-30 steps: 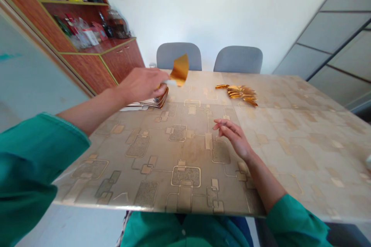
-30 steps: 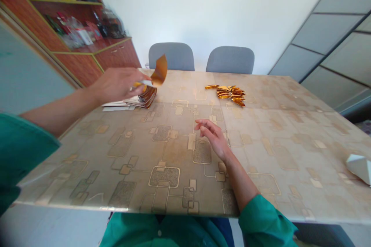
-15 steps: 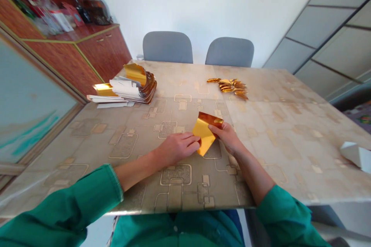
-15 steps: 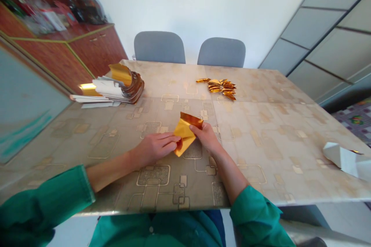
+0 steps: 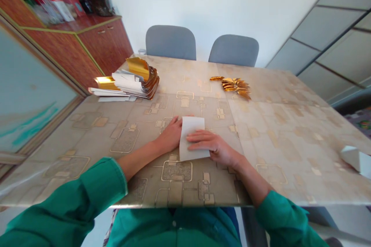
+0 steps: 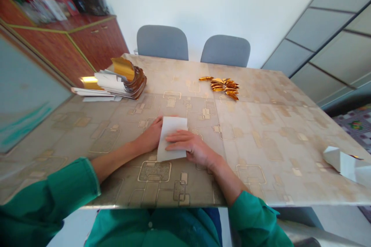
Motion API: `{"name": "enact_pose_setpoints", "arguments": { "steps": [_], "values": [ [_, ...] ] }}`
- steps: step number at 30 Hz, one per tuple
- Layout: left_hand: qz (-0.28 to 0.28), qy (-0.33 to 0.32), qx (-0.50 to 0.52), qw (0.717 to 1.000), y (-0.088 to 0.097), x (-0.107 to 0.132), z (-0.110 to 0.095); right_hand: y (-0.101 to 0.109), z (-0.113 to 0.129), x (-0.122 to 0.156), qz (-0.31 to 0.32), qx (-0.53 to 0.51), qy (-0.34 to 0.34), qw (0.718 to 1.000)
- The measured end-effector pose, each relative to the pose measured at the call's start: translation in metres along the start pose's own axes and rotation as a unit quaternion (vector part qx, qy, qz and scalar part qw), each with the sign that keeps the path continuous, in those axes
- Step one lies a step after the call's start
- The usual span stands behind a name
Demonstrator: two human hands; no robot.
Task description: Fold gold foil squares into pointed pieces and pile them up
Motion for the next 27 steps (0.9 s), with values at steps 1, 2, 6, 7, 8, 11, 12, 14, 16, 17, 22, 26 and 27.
{"name": "enact_pose_setpoints", "arguments": {
  "steps": [1, 2, 6, 7, 8, 11, 12, 14, 16, 17, 22, 26, 27],
  "values": [
    [0.006, 0.026, -0.01, 1.0, 0.002, 0.001, 0.007, -0.007, -0.001, 0.003, 0.038, 0.009, -0.007, 0.999],
    [0.015, 0.046, -0.016, 0.999, 0.003, 0.002, 0.013, -0.012, -0.003, 0.007, 0.071, 0.015, -0.016, 0.997],
    [-0.056, 0.089, -0.005, 0.994, 0.021, 0.008, 0.018, -0.016, -0.005, 0.019, 0.122, 0.014, -0.046, 0.991],
    [-0.081, 0.074, 0.01, 0.994, 0.025, 0.009, 0.012, -0.014, -0.004, 0.021, 0.116, 0.005, -0.048, 0.992],
    [-0.094, 0.046, 0.031, 0.994, 0.027, 0.01, 0.004, -0.011, -0.002, 0.021, 0.108, -0.006, -0.05, 0.993],
    [-0.067, -0.053, 0.097, 0.992, 0.023, 0.011, -0.023, -0.002, 0.003, 0.02, 0.081, -0.057, -0.064, 0.993],
    [-0.059, -0.067, 0.105, 0.99, 0.02, 0.011, -0.029, 0.001, 0.004, 0.019, 0.076, -0.074, -0.072, 0.992],
    [-0.057, -0.08, 0.109, 0.989, 0.017, 0.011, -0.036, 0.006, 0.006, 0.017, 0.064, -0.109, -0.092, 0.988],
    [-0.055, -0.078, 0.119, 0.988, 0.015, 0.013, -0.038, 0.01, 0.003, 0.015, 0.043, -0.13, -0.127, 0.982],
    [-0.053, -0.068, 0.129, 0.988, 0.015, 0.013, -0.037, 0.012, -0.001, 0.014, 0.025, -0.126, -0.151, 0.98],
    [-0.041, 0.043, 0.186, 0.981, 0.013, 0.017, -0.023, 0.02, -0.024, 0.014, -0.062, 0.02, -0.253, 0.965],
    [-0.068, 0.061, 0.195, 0.977, 0.012, 0.016, -0.017, 0.02, -0.038, 0.011, -0.058, 0.109, -0.283, 0.951],
    [-0.084, 0.057, 0.187, 0.977, 0.013, 0.016, -0.016, 0.019, -0.04, 0.009, -0.049, 0.127, -0.289, 0.948]
  ]
}}
Point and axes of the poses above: each hand's wrist, its own x-axis away from the middle knuckle, its own y-axis out of the back of the hand, z = x × y, the point moved 6 cm from there along -x, towards the middle knuckle, and after that the axes turned 1 degree about z, right-handed, at the moved point
